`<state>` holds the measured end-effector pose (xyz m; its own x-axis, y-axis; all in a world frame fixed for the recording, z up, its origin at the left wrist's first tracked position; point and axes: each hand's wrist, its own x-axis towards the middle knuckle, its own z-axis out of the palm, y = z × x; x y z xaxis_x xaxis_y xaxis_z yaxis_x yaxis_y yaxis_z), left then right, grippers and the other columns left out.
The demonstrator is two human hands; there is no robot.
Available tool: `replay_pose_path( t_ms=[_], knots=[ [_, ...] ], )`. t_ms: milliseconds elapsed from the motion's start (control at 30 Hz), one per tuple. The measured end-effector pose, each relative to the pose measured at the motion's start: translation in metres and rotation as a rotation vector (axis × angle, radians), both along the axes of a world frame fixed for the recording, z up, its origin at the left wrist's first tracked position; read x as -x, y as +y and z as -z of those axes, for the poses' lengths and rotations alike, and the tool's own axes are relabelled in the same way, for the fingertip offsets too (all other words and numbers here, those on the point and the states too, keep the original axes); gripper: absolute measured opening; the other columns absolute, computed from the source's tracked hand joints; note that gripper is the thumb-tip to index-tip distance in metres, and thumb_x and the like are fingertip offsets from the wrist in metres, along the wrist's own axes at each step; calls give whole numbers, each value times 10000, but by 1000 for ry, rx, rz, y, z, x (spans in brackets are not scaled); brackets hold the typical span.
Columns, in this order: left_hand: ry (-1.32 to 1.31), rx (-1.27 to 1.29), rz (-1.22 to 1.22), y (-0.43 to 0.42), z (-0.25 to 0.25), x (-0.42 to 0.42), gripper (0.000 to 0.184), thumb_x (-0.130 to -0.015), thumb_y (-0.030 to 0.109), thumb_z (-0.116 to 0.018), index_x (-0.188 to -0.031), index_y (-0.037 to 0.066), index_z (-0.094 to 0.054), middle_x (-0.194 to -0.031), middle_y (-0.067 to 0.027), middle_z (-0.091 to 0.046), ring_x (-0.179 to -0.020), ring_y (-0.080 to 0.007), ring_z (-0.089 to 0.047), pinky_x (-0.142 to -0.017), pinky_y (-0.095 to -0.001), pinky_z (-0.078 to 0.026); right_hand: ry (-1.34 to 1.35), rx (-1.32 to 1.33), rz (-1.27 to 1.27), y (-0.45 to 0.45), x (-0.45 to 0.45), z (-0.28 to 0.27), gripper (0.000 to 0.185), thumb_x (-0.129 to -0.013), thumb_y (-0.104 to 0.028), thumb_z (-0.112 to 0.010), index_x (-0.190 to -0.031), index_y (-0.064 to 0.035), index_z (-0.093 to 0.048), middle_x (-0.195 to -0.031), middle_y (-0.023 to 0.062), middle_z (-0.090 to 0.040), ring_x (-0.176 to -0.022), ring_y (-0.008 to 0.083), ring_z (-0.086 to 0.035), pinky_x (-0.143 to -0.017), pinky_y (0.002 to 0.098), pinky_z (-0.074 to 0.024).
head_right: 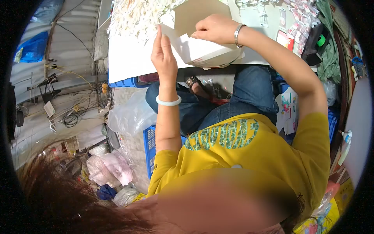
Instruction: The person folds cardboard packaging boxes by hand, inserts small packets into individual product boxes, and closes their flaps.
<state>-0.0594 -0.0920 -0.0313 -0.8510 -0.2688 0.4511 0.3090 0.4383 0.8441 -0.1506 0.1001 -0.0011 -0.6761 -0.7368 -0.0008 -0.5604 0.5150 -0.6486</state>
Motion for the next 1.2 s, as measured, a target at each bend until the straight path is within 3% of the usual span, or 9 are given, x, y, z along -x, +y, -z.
replay_pose_path(
  t_ms=[200, 333, 467, 567, 667, 767, 867, 1000, 1200],
  knots=[
    [65, 362, 177, 0, 12, -4, 606, -945, 267, -600, -1452, -2, -403, -1476, -247, -399, -1368, -407, -376, -1114, -450, -319, 269, -80, -12, -6, -2, 22, 306, -957, -309, -500, -833, -63, -631, -764, 137, -655, -767, 324, -629, -776, 437, -418],
    [-2, 712, 214, 5, 14, -8, 751, -886, 429, -630, -1463, 19, -379, -1536, -200, -327, -1417, -425, -281, -1131, -551, -243, 367, -166, 27, -7, -6, 24, 259, -953, -254, -470, -884, -88, -657, -801, 123, -692, -818, 301, -664, -852, 430, -405],
    [-56, 837, 157, 14, 9, -11, 680, -930, 436, -574, -1445, 21, -414, -1513, -208, -367, -1421, -400, -296, -1134, -528, -253, 451, -154, 43, -7, -6, 24, 202, -944, -198, -480, -877, -82, -632, -876, 96, -700, -857, 288, -656, -884, 429, -405],
    [-77, 855, 144, 19, 7, -10, 670, -929, 444, -571, -1428, 18, -435, -1503, -205, -382, -1416, -402, -304, -1128, -537, -262, 847, 164, 15, 9, -5, 11, 184, -931, -207, -518, -848, -66, -602, -988, 83, -675, -933, 272, -623, -926, 429, -401],
    [-78, 848, 143, 17, 9, -10, 669, -917, 442, -588, -1413, 15, -451, -1491, -203, -398, -1409, -404, -314, -1118, -542, -279, 1022, 443, 238, 49, -9, -10, 225, -889, -10, -544, -1079, -59, -654, -1012, 121, -620, -943, 304, -593, -919, 386, -440],
    [-51, 841, 150, 18, 13, -8, 695, -889, 450, -622, -1404, 13, -457, -1483, -205, -403, -1402, -412, -321, -1101, -563, -298, 513, 621, 587, 94, 18, 21, 261, -959, -124, -562, -1205, -71, -630, -1167, 68, -629, -1086, 197, -581, -931, 322, -457],
    [-49, 840, 159, 19, 10, -7, 668, -899, 426, -618, -1393, 2, -467, -1473, -215, -413, -1398, -419, -323, -1107, -533, -308, -31, 683, 486, 111, 41, 73, 417, -981, -227, -568, -1366, -75, -516, -1313, 65, -569, -1186, 182, -526, -981, 311, -436],
    [-62, 827, 180, 18, 4, -9, 611, -921, 372, -606, -1383, -8, -479, -1465, -221, -422, -1400, -422, -318, -1128, -478, -305, -117, 587, 381, 80, 34, 78, 592, -971, -272, -578, -1491, -97, -357, -1443, 83, -471, -1289, 226, -458, -1037, 335, -398],
    [-44, 836, 202, 15, 6, -7, 647, -897, 408, -628, -1377, -1, -485, -1465, -221, -419, -1395, -421, -327, -1107, -512, -316, 60, 410, 325, 56, 20, 52, 676, -923, -226, -629, -1520, -159, -319, -1507, 98, -377, -1354, 256, -396, -1123, 388, -317]
  ],
)
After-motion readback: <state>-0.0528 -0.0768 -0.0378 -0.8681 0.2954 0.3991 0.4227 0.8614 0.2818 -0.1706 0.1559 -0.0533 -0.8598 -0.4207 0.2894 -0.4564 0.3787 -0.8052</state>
